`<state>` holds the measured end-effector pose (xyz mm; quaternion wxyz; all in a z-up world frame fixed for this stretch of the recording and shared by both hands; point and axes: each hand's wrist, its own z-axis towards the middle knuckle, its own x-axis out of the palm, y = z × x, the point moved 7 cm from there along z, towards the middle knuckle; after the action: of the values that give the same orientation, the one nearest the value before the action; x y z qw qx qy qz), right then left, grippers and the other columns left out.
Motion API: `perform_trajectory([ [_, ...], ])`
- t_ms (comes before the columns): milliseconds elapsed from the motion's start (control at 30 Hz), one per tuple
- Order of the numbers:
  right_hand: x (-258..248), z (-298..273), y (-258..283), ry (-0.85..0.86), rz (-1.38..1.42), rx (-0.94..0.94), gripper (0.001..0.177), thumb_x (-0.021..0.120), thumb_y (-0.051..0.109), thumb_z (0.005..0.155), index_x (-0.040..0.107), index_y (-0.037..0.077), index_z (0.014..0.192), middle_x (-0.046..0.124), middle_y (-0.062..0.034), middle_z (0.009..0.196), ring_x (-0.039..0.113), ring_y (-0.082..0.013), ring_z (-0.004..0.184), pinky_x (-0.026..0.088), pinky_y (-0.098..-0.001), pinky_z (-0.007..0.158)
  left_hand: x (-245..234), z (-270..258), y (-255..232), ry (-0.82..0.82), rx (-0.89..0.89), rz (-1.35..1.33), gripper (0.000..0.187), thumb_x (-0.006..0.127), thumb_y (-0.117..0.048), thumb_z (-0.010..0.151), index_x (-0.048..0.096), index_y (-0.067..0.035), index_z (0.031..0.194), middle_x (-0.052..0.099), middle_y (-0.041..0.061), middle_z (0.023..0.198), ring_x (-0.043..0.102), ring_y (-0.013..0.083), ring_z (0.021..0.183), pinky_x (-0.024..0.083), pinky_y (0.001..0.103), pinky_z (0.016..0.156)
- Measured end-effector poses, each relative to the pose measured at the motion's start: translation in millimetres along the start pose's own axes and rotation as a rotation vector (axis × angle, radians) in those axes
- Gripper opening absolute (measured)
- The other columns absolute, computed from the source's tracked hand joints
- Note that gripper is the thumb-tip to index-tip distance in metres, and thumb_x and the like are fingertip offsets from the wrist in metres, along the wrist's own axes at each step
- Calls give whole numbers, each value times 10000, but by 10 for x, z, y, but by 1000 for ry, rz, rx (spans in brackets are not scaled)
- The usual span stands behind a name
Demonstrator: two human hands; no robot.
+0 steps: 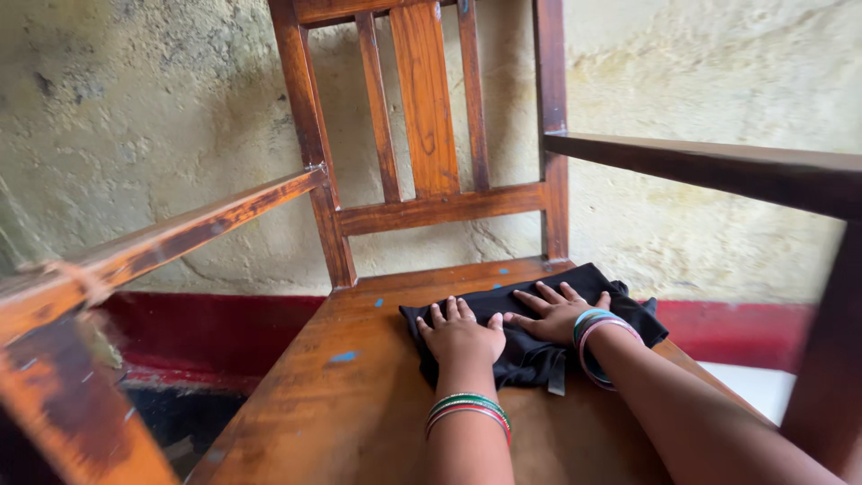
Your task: The person wipes a wooden chair with a black cloth, cleaning the seat, legs, armrests, and backrest. The person moves around the chair to reach different parts and continues wiping until the end of the clip.
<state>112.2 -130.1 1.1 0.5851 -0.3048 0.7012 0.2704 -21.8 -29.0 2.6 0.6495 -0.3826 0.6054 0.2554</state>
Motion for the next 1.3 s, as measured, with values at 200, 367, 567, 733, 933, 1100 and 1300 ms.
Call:
perform_trajectory([
  [200, 58, -713, -39, -15, 32, -15, 835, 266, 877, 843, 124, 560, 1603, 37, 103, 1742, 32, -283, 1613, 7, -801, 1166, 4, -710, 48, 2, 2, 0, 827, 295, -650, 1010, 129, -149, 1647, 48, 10, 1733, 22, 281, 1595, 0, 540, 1269],
  [367, 112, -1002, -16, -6, -11, -23, 825, 256, 869, 860, 94, 556, 1606, 22, 85, 1744, 34, -304, 1609, 12, -800, 1164, -26, -1042, 90, -39, 43, -2, 840, 307, -647, 1011, 152, -117, 1645, 69, 42, 1732, 45, 292, 1594, 7, 552, 1266],
  [567, 65, -1037, 241, 17, -24, -5, 804, 246, 862, 878, 93, 557, 1606, 11, 62, 1749, 25, -339, 1610, 26, -813, 1155, -106, -886, 335, 37, 93, 2, 901, 302, -728, 974, 145, -149, 1646, 36, -9, 1738, 39, 242, 1601, 29, 498, 1285],
  [733, -13, -743, 780, 69, -114, -82, 740, 236, 835, 898, 99, 606, 1589, -22, 72, 1750, 11, -368, 1609, 55, -831, 1147, -164, -404, 768, 111, 9, 30, 905, 281, -754, 967, 96, -200, 1659, -9, -72, 1739, -4, 228, 1606, 20, 492, 1290],
  [933, -96, -52, 1299, 98, -238, -208, 617, 283, 739, 941, 140, 688, 1539, -69, 159, 1743, 4, -373, 1612, 85, -854, 1134, -235, 228, 1161, 85, -107, 25, 859, 260, -734, 987, 94, -229, 1662, -6, -78, 1741, -9, 214, 1608, 11, 486, 1294],
  [1100, -140, 308, 1428, 83, -324, -267, 628, 342, 707, 946, 132, 685, 1538, -93, 171, 1742, 8, -366, 1610, 106, -842, 1136, -252, 484, 1200, 64, -166, 35, 816, 237, -695, 1015, 95, -220, 1663, 2, -56, 1741, -10, 228, 1607, -1, 492, 1289],
  [1300, -134, 188, 1358, 80, -243, -242, 614, 304, 724, 959, 136, 678, 1548, -79, 144, 1744, -4, -353, 1614, 89, -837, 1145, -268, 343, 1154, 36, -147, 25, 825, 232, -693, 1016, 98, -196, 1659, 4, -33, 1741, -10, 230, 1605, -6, 496, 1286],
])
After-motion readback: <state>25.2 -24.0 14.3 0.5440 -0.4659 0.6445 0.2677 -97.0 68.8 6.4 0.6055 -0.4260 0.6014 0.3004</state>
